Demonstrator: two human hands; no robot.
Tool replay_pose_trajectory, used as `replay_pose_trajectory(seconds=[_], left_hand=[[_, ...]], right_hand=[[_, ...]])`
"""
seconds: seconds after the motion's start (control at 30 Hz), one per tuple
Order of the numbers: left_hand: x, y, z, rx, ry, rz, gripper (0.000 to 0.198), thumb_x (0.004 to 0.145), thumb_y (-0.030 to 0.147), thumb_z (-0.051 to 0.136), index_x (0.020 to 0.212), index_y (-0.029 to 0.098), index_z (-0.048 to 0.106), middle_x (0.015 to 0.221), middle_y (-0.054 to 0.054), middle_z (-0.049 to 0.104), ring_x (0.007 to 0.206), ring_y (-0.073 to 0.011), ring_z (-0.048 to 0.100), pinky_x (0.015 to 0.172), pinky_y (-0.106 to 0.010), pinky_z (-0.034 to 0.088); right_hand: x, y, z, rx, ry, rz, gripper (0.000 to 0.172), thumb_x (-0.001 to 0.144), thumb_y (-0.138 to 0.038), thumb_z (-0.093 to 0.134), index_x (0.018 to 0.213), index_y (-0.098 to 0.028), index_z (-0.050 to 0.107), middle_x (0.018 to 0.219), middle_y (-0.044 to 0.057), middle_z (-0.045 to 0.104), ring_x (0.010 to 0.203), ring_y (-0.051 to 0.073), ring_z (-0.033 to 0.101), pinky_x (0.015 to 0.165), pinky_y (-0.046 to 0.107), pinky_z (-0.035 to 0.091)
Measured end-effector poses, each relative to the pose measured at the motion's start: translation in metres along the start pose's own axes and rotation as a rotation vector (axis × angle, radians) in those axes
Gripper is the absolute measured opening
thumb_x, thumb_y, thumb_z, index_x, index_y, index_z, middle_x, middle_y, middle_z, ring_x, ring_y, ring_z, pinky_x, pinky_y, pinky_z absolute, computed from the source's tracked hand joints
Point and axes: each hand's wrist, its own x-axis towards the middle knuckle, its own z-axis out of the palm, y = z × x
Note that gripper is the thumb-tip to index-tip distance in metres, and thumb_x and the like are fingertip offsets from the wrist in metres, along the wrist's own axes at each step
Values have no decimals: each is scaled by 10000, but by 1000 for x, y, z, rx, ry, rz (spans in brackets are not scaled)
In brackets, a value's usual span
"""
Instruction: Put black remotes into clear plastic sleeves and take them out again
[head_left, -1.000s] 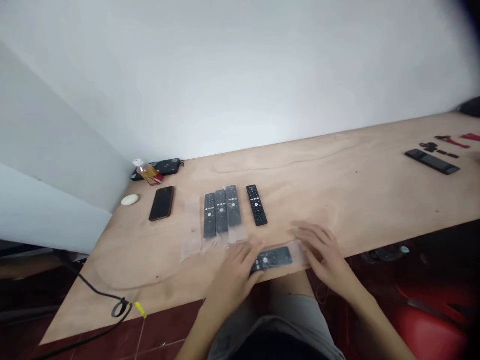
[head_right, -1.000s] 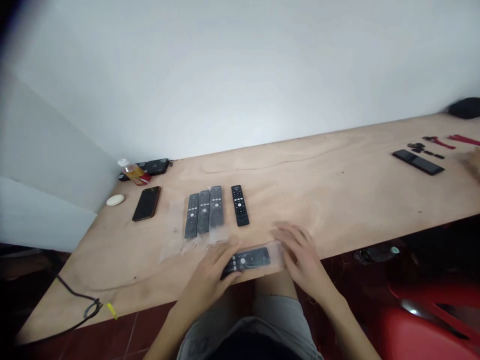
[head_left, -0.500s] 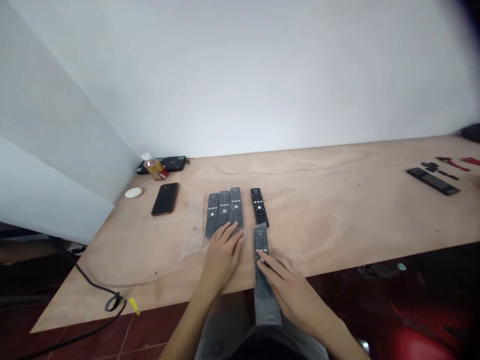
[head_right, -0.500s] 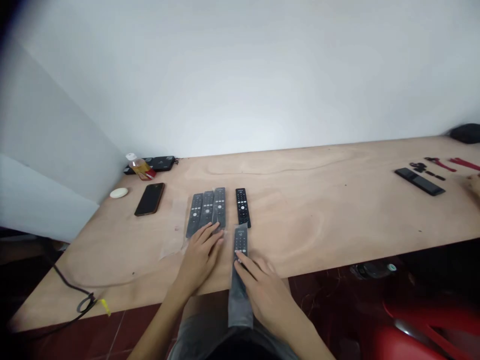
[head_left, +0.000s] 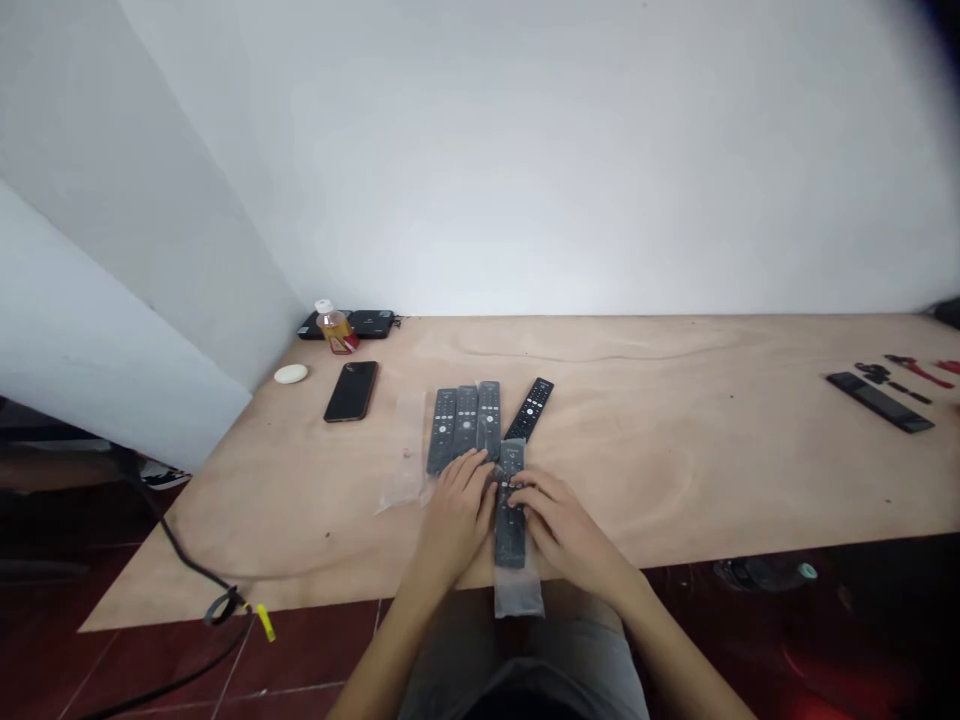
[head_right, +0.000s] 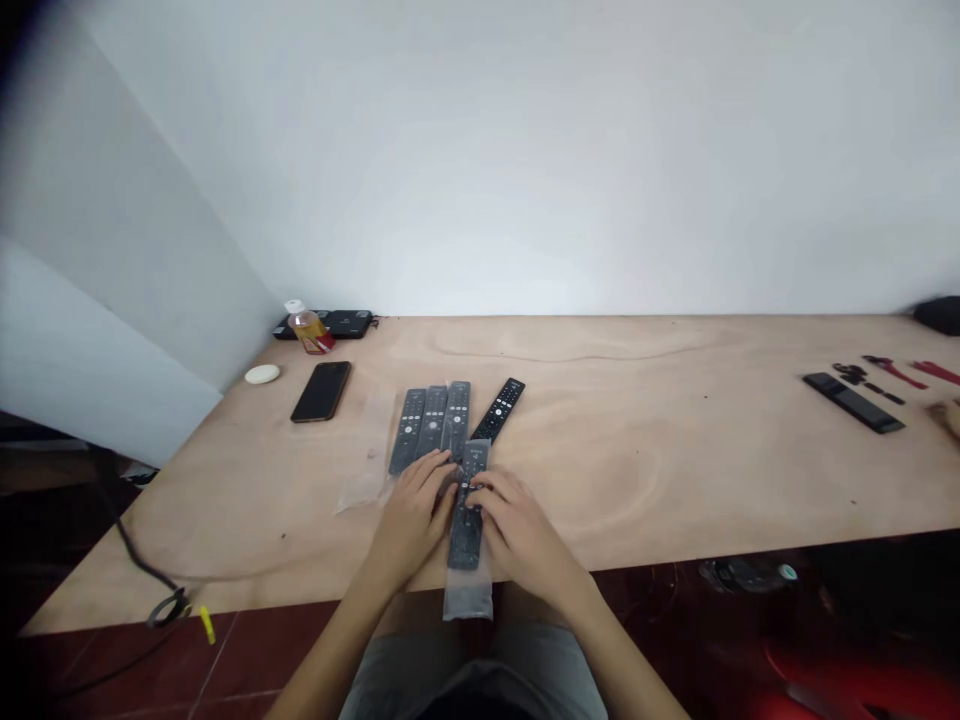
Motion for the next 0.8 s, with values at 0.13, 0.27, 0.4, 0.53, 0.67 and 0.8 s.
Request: replay_pose_trajectory(seconds=[0.13,0.27,0.4,0.53,0.67,0.8], left_hand=[[1,9,-9,-66,-36,141,350,1080,188,557,1412,234,657,1488,-112,679,1487,-291,559,1227,-539,491],[-1,15,-13,-66,-177,331,319,1034,266,676,1349,224,709,1406,-112,735,1456,-317,590,1222,-544,494],[-3,14,-6,-7,-178,304,350,1046,273,663,1390,214,691,1453,-116,723,1460,-317,595,1216,-553,494],[12,17,10,114,-171,244,351,1088,245,588,1425,194,671,1516,-116,689,1518,-330,542,1221,-555,483],[46,23,28,237,-180,183,358,1098,202,529,1421,154,676,1550,-123,663,1610,-350,415,1274,-554,421],[79,17,38,264,-225,151,399,1111,182,462,1460,152,653,1608,-116,612,1628,-346,383,1285,-550,404]], right_hand=[[36,27,1,-62,170,60,396,1143,-227,410,1470,-275,628,1571,106,611,1469,273,551,1256,534,432],[67,64,-9,-136,205,106,385,1154,-343,425,1416,-255,693,1572,113,640,1495,311,545,1271,573,402],[59,89,-35,-130,246,128,308,1122,-322,477,1257,-233,740,1393,138,732,1337,324,659,1188,558,498],[21,89,-48,-101,234,120,197,1057,-277,585,1192,-264,728,1333,111,739,1274,313,686,1138,528,549],[-13,74,-39,-2,139,118,202,1047,-248,605,1207,-280,724,1463,97,678,1395,300,627,1212,521,506],[-24,58,-22,36,111,112,204,1060,-246,593,1219,-285,715,1500,94,654,1435,297,602,1230,516,498]])
